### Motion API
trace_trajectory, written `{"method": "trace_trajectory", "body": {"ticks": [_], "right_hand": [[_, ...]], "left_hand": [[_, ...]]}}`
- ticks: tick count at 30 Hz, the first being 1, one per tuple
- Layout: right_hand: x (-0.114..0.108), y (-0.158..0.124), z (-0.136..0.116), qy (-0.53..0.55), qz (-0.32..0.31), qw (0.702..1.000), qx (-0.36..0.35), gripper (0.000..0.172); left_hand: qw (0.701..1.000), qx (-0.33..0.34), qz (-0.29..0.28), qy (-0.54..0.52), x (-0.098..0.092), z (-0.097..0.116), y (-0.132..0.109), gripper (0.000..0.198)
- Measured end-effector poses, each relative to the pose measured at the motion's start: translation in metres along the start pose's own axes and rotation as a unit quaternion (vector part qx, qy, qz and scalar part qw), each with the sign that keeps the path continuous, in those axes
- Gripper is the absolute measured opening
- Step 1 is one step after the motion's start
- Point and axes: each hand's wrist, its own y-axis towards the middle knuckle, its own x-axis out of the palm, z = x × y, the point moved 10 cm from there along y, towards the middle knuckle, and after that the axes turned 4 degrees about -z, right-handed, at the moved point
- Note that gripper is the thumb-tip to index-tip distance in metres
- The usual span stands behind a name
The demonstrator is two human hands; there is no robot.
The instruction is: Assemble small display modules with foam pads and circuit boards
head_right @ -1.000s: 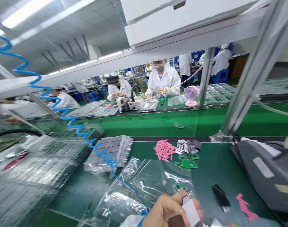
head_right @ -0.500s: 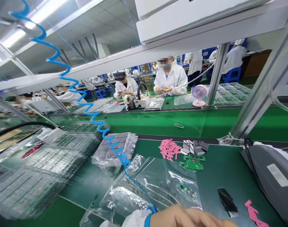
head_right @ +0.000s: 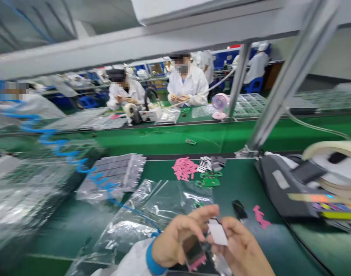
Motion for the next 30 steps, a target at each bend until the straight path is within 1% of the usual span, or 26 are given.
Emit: {"method": "trace_trajectory", "body": {"ticks": [1,2,3,4,5,6,8,10,13,15,17,19,21,24,26,27,28,30], "right_hand": [[-0.003,-0.001,-0.022,-0.025,0.022,0.998,-0.055,0.022],[-0.003,-0.003,-0.046,-0.078,0.036,0.989,-0.119,0.014],[0.001,-0.006,-0.070,-0.152,0.045,0.970,-0.184,0.010],[0.010,-0.011,-0.090,-0.233,0.043,0.941,-0.240,0.013],[0.021,-0.016,-0.105,-0.313,0.034,0.906,-0.284,0.019],[0.032,-0.021,-0.115,-0.383,0.026,0.869,-0.313,0.022],[0.047,-0.028,-0.124,-0.485,0.020,0.804,-0.343,0.026],[0.057,-0.034,-0.126,-0.548,0.023,0.754,-0.362,0.027],[0.068,-0.038,-0.127,-0.594,0.012,0.703,-0.390,0.024],[0.073,-0.036,-0.127,-0.609,0.010,0.685,-0.399,0.023],[0.075,-0.033,-0.126,-0.614,0.010,0.684,-0.393,0.023],[0.076,-0.028,-0.124,-0.601,0.010,0.703,-0.380,0.024],[0.076,-0.024,-0.122,-0.567,0.013,0.735,-0.371,0.024],[0.076,-0.015,-0.112,-0.484,-0.007,0.806,-0.339,0.018],[0.078,-0.009,-0.103,-0.425,-0.029,0.849,-0.314,0.022],[0.079,-0.006,-0.099,-0.402,-0.036,0.863,-0.303,0.024],[0.080,-0.005,-0.097,-0.386,-0.035,0.871,-0.301,0.025],[0.082,-0.004,-0.094,-0.374,-0.030,0.876,-0.303,0.023]], "left_hand": [[1.000,0.020,0.023,0.006,-0.006,0.002,0.000,0.038],[0.999,0.029,0.043,0.010,-0.011,0.002,-0.001,0.038],[0.998,0.033,0.058,0.011,-0.014,0.002,-0.002,0.037],[0.997,0.031,0.072,0.013,-0.017,0.001,-0.004,0.037],[0.996,0.025,0.084,0.017,-0.019,0.000,-0.005,0.037],[0.995,0.019,0.096,0.026,-0.021,-0.001,-0.006,0.038],[0.991,0.020,0.120,0.055,-0.023,0.001,-0.007,0.039],[0.987,0.037,0.131,0.090,-0.024,0.007,-0.007,0.040],[0.977,0.067,0.142,0.143,-0.023,0.017,-0.007,0.039],[0.972,0.077,0.151,0.164,-0.023,0.022,-0.008,0.038],[0.971,0.072,0.160,0.163,-0.024,0.023,-0.009,0.036],[0.971,0.061,0.175,0.151,-0.026,0.023,-0.011,0.035],[0.968,0.058,0.197,0.144,-0.030,0.024,-0.015,0.034],[0.958,0.063,0.236,0.151,-0.038,0.027,-0.025,0.033],[0.953,0.058,0.256,0.149,-0.042,0.027,-0.031,0.032],[0.951,0.054,0.266,0.144,-0.043,0.026,-0.033,0.032],[0.950,0.050,0.276,0.139,-0.044,0.026,-0.035,0.031],[0.948,0.037,0.293,0.120,-0.046,0.023,-0.038,0.029]]}}
